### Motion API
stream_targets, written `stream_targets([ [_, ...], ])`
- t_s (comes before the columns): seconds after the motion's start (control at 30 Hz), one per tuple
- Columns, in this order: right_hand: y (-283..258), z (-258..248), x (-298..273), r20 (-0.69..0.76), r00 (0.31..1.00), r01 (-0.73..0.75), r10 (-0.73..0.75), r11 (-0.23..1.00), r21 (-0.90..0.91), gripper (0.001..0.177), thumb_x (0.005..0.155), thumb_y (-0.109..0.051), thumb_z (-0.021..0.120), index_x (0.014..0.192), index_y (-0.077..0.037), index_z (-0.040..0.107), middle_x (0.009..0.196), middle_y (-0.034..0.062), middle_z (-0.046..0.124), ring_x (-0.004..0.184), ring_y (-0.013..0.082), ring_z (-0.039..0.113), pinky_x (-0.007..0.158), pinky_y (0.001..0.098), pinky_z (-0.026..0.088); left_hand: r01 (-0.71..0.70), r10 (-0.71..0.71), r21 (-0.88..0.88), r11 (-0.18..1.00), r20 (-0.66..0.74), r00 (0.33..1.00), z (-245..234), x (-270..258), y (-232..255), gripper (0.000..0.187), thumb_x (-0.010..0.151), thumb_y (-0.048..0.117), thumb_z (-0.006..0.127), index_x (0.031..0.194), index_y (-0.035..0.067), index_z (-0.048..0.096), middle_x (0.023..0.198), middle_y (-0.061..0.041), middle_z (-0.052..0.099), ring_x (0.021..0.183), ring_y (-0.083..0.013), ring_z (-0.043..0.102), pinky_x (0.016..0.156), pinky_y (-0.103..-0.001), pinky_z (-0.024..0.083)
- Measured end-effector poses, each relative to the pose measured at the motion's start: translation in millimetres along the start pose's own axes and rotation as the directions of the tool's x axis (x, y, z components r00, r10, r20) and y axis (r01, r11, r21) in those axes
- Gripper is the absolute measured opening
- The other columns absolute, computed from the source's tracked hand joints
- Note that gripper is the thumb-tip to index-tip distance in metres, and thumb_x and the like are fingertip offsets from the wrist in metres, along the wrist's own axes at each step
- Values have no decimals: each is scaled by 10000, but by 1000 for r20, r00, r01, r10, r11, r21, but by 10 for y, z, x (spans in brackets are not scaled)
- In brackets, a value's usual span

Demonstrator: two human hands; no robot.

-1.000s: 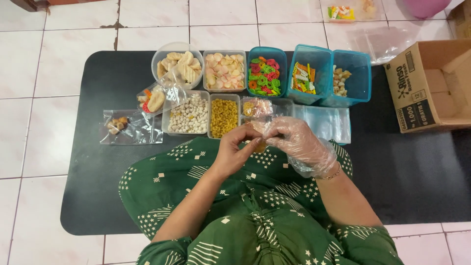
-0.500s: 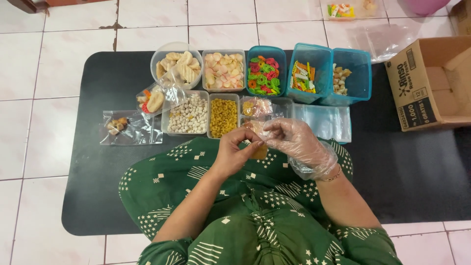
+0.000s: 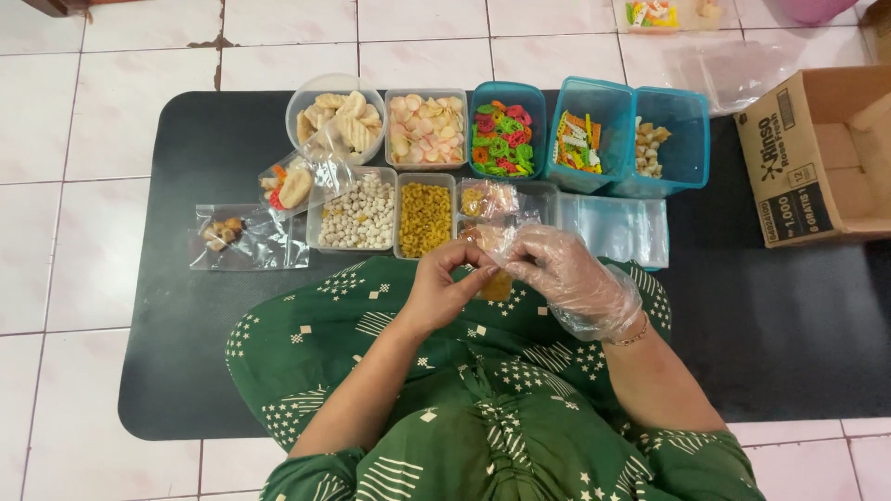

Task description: A person sitting on the floor manually sorts and packages a variety of snacks into plastic bags from several open containers.

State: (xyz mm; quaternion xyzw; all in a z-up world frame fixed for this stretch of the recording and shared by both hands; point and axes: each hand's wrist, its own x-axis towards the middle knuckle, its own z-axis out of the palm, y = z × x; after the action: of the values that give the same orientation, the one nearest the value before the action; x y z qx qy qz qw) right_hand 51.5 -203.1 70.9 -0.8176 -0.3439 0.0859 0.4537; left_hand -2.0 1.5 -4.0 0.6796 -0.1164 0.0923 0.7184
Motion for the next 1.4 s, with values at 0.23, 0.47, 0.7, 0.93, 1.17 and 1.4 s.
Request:
stream_targets([
  [0.23, -14, -19, 4, -14, 1000, -23, 22, 999, -23, 110, 836, -90, 803, 810, -43, 707, 719, 105, 624, 701, 279, 642, 658, 396, 533, -39, 39, 71, 997, -8, 999, -31, 35, 67, 66, 835, 75, 823, 817, 63, 761, 772, -99, 719, 803, -268, 705, 784, -355, 530],
  [0.47, -189, -37, -18, -5, 1000, 10, -10, 998, -65, 142, 870, -91, 768, 767, -75, 671, 681, 70, 577, 646, 258, 616, 622, 373, 519, -18, 15, 49, 999, 53, 998, -53, 48, 142, 75, 834, 97, 836, 830, 72, 765, 776, -82, 722, 811, -242, 688, 811, -359, 520],
  [0.7, -27, 13, -32, 5, 999, 33, -33, 997, -73, 129, 854, -124, 778, 771, -98, 682, 699, 57, 606, 673, 249, 649, 648, 359, 535, -49, 40, 59, 997, 140, 989, -96, 82, 149, 82, 870, 82, 785, 807, 68, 734, 744, -84, 694, 775, -257, 667, 789, -365, 510],
  [0.93, -101, 8, 8, 40, 998, 59, -55, 993, -103, 144, 880, -186, 776, 793, -110, 690, 734, 72, 616, 699, 276, 655, 668, 386, 539, -141, 111, 160, 977, 183, 977, -104, 95, 281, 80, 870, 55, 763, 812, 71, 710, 747, -96, 676, 781, -336, 663, 766, -391, 518],
  [1.17, -62, 26, -16, 70, 997, 30, -16, 978, -207, 112, 875, -183, 751, 819, -115, 683, 751, 74, 631, 742, 302, 676, 701, 406, 544, -102, 88, 64, 993, 190, 978, -228, 86, 205, 63, 856, 73, 791, 818, 78, 741, 783, -80, 712, 813, -263, 667, 789, -362, 514],
  [1.4, -74, 34, 106, 107, 992, 79, -60, 980, -183, 155, 872, -208, 778, 807, -114, 675, 759, 74, 637, 764, 300, 679, 716, 411, 549, -172, 141, 151, 973, 198, 970, -213, 142, 280, 54, 856, 43, 765, 826, 71, 729, 775, -96, 701, 805, -306, 654, 764, -378, 523],
])
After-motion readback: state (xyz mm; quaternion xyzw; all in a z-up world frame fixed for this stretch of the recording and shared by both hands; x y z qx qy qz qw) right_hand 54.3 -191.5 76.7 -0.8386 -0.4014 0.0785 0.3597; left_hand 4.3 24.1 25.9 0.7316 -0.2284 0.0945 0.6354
